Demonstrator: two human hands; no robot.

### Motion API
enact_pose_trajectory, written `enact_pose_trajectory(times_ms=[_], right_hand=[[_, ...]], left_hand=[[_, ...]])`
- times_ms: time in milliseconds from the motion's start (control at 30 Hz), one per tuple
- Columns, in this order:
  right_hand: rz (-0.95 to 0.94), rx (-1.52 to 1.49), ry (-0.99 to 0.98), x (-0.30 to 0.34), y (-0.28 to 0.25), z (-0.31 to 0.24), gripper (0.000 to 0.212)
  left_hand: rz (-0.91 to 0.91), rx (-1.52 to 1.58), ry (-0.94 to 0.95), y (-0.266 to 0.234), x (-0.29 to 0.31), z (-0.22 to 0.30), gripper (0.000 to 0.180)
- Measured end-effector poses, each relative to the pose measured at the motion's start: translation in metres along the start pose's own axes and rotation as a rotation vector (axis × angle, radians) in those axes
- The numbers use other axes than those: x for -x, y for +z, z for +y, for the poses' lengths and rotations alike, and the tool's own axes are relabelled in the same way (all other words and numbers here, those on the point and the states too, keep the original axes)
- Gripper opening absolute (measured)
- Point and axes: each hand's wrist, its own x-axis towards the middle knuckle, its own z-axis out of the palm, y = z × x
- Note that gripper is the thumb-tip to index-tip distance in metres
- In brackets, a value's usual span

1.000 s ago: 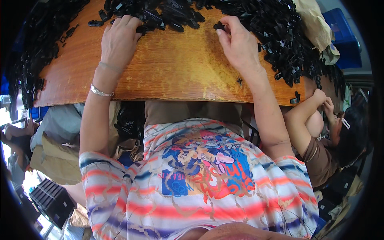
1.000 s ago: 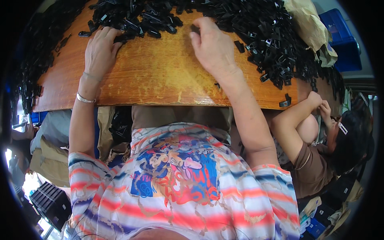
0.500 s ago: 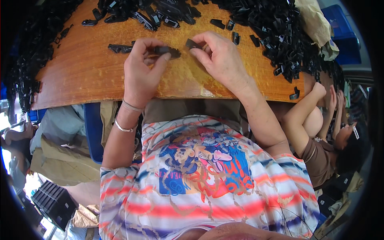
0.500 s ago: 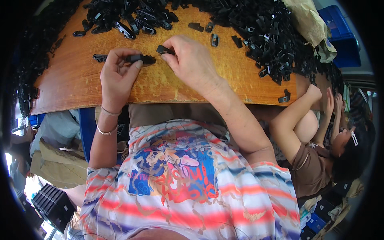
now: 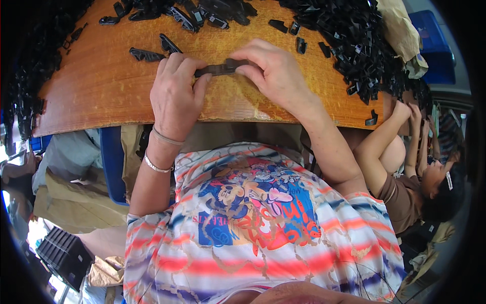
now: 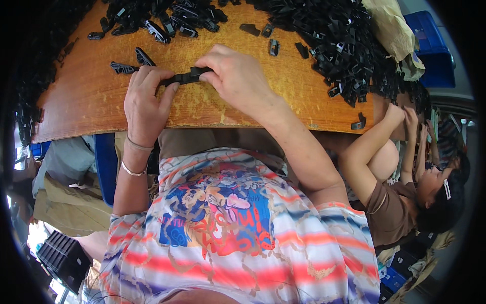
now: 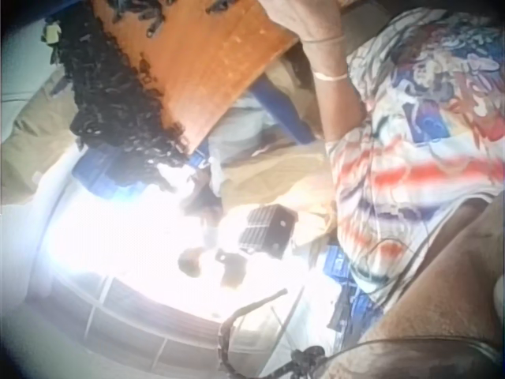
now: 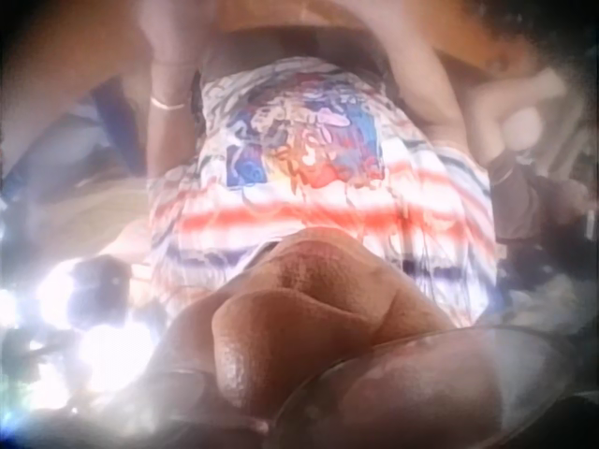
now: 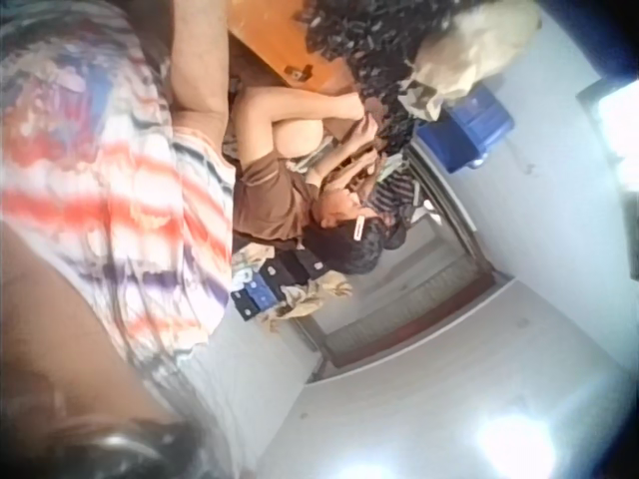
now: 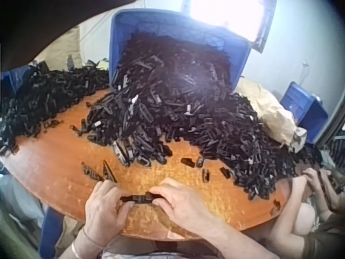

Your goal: The person assembles plastic components by fitting small plastic pieces into larger plastic parts by hand and stacks the assembled pieces on the table.

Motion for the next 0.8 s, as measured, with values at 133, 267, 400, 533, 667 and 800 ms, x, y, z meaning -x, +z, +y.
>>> enact_pose_trajectory(times_ms=[133, 267, 400, 533, 667, 800], right_hand=[[-0.042, 0.04, 0.014, 0.006, -0.008, 0.004, 0.027], [0.065, 0.025, -0.047, 0.005, 0.004, 0.0, 0.022], [-0.007, 0.139, -0.136, -0.014, 0.017, -0.004, 0.021], [-0.146, -0.137, -0.11, -0.007, 0.014, -0.007, 0.023], [0.095, 0.031, 0.0, -0.014, -0.023, 0.022, 0.026], [0.087, 0.483, 0.152, -0.029, -0.042, 0.055, 0.03]], left_hand=[[0.0, 0.009, 0.007, 0.002, 0.0, -0.001, 0.02], [-0.015, 0.054, 0.059, 0.004, -0.003, -0.001, 0.02], [0.002, 0.041, 0.035, 0.004, -0.002, -0.002, 0.019], [-0.124, 0.049, -0.023, -0.038, 0.012, -0.005, 0.018], [-0.273, -0.019, -0.122, -0.126, 0.03, -0.031, 0.025], [-0.122, -0.237, -0.109, -0.132, 0.009, -0.025, 0.033]])
